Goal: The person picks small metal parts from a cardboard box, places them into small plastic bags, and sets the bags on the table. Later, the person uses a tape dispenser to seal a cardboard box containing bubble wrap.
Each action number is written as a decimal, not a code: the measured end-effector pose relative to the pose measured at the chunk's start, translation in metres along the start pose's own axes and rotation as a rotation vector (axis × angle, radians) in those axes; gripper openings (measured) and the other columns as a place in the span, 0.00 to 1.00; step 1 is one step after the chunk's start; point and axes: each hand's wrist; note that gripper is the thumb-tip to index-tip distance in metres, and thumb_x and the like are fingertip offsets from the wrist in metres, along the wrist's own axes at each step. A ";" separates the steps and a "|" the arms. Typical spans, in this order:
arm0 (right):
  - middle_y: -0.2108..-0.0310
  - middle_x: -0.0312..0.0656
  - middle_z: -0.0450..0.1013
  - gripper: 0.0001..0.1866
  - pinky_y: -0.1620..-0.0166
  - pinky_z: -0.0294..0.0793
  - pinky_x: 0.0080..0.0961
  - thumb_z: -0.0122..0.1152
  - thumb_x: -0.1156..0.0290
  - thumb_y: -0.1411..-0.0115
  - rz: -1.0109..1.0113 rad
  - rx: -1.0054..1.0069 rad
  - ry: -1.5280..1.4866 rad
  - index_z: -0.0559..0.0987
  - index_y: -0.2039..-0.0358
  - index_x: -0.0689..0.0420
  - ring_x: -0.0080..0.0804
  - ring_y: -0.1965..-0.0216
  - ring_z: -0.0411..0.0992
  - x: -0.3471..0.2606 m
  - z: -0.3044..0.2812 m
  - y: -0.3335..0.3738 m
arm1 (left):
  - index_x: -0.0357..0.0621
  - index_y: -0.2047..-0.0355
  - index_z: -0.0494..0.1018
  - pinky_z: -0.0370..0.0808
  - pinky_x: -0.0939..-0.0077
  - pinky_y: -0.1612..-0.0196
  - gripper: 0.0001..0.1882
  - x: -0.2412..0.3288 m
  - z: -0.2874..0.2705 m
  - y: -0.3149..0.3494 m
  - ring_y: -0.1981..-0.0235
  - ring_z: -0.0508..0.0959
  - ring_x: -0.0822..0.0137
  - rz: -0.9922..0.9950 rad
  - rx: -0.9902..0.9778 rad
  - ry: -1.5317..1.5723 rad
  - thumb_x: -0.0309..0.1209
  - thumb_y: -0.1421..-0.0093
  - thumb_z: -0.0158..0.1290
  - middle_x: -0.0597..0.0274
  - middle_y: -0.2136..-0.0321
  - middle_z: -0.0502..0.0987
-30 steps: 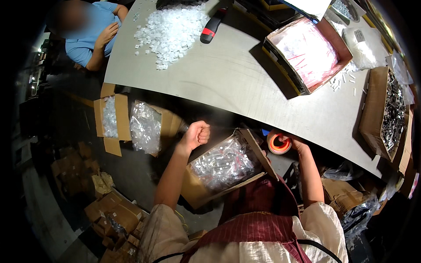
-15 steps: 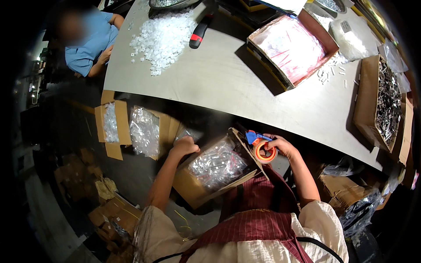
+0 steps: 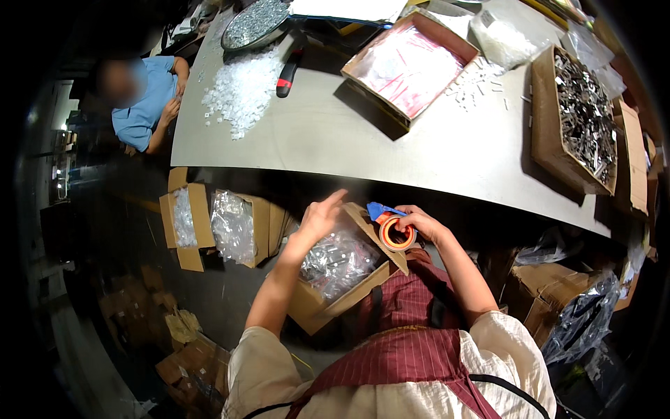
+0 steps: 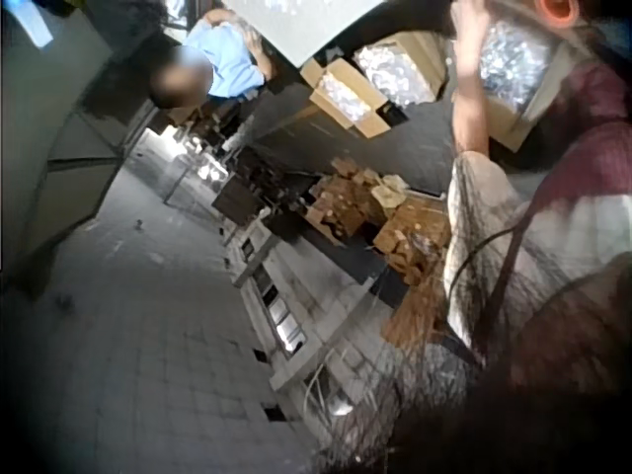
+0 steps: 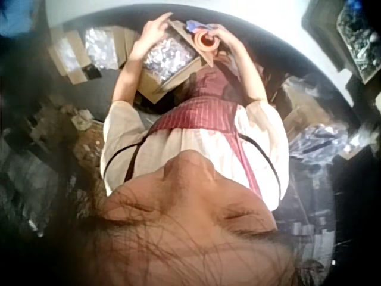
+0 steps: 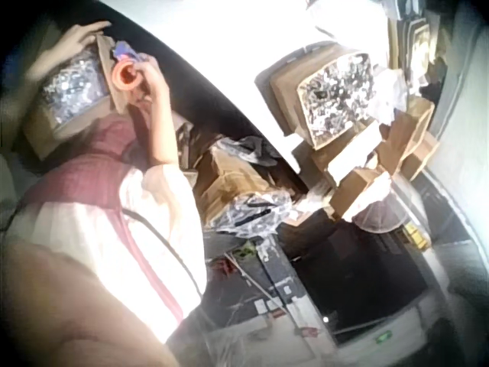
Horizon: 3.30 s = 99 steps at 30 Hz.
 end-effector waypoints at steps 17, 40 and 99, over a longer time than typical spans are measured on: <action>0.43 0.46 0.75 0.43 0.38 0.72 0.27 0.57 0.84 0.57 -0.187 -0.026 -0.254 0.72 0.34 0.60 0.32 0.44 0.74 0.088 -0.032 0.128 | 0.49 0.52 0.82 0.80 0.62 0.51 0.13 0.027 0.009 0.027 0.53 0.83 0.53 0.283 0.150 -0.483 0.29 0.37 0.58 0.58 0.54 0.83; 0.39 0.38 0.69 0.43 0.42 0.68 0.19 0.58 0.81 0.45 -0.564 0.372 -0.420 0.60 0.26 0.57 0.22 0.47 0.70 0.193 0.087 0.139 | 0.33 0.60 0.79 0.78 0.53 0.56 0.30 0.103 0.170 0.107 0.59 0.83 0.42 -0.037 -0.043 0.052 0.55 0.36 0.55 0.37 0.65 0.83; 0.59 0.34 0.72 0.27 0.56 0.73 0.21 0.62 0.79 0.41 -0.400 0.604 -0.569 0.67 0.42 0.55 0.21 0.60 0.72 0.347 0.387 0.104 | 0.33 0.57 0.69 0.74 0.74 0.74 0.20 -0.115 0.096 0.244 0.74 0.77 0.61 -0.761 -0.151 1.270 0.42 0.33 0.46 0.50 0.70 0.77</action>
Point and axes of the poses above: each hand's wrist, its own y-axis away from the middle knuckle, its own z-axis out of the palm, x = y × z
